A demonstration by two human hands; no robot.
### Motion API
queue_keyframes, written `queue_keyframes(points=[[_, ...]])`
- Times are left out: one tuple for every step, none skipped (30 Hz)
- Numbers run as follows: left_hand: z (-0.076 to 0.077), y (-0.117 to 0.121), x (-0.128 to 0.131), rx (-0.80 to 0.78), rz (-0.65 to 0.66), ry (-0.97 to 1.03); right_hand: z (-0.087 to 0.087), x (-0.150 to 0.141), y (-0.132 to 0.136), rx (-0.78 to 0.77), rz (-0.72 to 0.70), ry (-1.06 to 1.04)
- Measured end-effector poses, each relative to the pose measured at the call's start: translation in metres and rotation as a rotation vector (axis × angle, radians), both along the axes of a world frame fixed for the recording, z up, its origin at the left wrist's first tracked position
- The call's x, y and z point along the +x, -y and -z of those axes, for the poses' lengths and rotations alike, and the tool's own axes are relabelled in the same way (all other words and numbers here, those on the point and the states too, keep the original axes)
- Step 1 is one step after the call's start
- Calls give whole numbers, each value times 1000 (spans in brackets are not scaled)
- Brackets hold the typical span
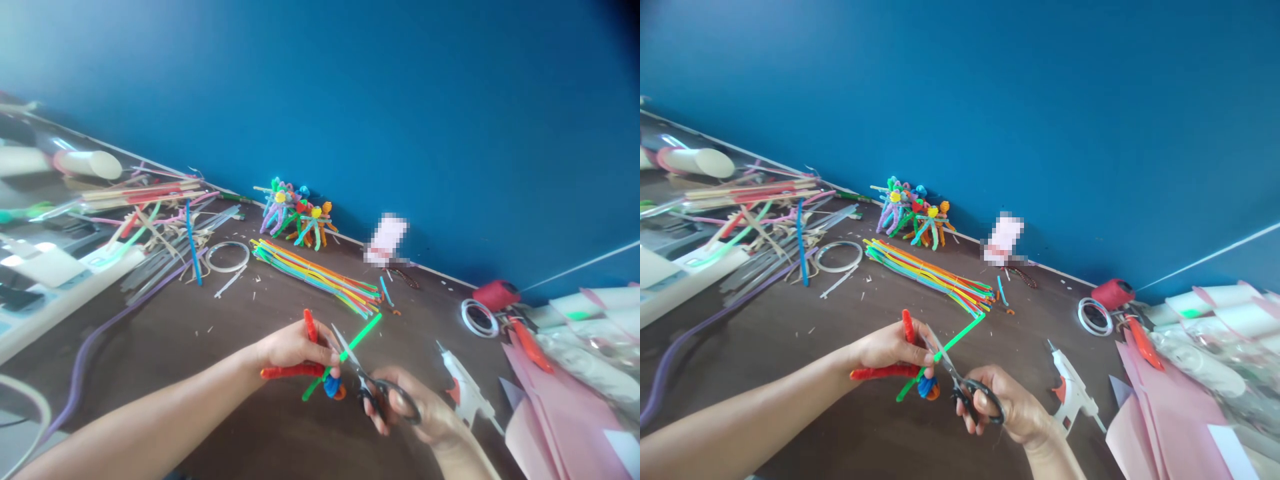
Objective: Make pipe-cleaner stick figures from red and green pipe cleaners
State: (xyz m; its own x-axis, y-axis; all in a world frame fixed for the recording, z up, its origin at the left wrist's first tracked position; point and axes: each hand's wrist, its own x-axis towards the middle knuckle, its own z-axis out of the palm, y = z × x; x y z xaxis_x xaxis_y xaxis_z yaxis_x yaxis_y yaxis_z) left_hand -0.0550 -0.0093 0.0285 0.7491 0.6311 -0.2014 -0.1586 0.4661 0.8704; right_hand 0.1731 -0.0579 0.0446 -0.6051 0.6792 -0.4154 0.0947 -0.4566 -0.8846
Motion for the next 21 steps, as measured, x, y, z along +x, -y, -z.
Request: queue_keyframes(points=[[1, 0, 0, -4, 2, 2, 1, 0, 0, 1, 10, -2], [1, 0, 0, -5, 5, 3, 1, 0, 0, 1, 22, -4], [2, -1, 0, -1, 9, 3, 2, 0, 1, -3, 35, -7], [3, -1, 1, 8, 11, 0, 4, -1, 1, -10, 47, -11], [4, -2, 1, 16, 14, -3, 5, -1, 2, -20, 60, -16], [4, -2, 1, 23, 16, -5, 6, -1, 3, -29, 72, -23], [4, -3, 1, 28, 17, -6, 8, -2, 4, -32, 83, -30], [5, -3, 1, 28, 18, -5, 9, -2, 5, -33, 94, -37], [5, -3, 1, 24, 21, -4, 10, -2, 5, -31, 102, -46], [5, -3, 1, 17, 24, -2, 11, -3, 6, -28, 109, -53], [5, -3, 1, 10, 26, 2, 12, -3, 6, -26, 116, -60], [5, -3, 1, 6, 27, 5, 12, -3, 6, -24, 119, -64], [5, -3, 1, 4, 27, 7, 13, -4, 7, -21, 120, -69], [5, -3, 1, 7, 25, 9, 14, -4, 7, -19, 119, -73], [5, -3, 1, 11, 23, 10, 15, -4, 6, -17, 118, -73], [6, -3, 1, 14, 19, 11, 16, -4, 6, -17, 117, -72], [6, -4, 2, 17, 17, 10, 17, -4, 6, -18, 118, -71], [7, -4, 2, 20, 15, 8, 18, -4, 6, -19, 119, -69], [7, -5, 2, 22, 16, 4, 18, -4, 7, -20, 121, -66], [7, -5, 2, 23, 18, -1, 18, -4, 7, -17, 122, -62], [8, -5, 2, 22, 21, -5, 18, -4, 7, -13, 123, -60]])
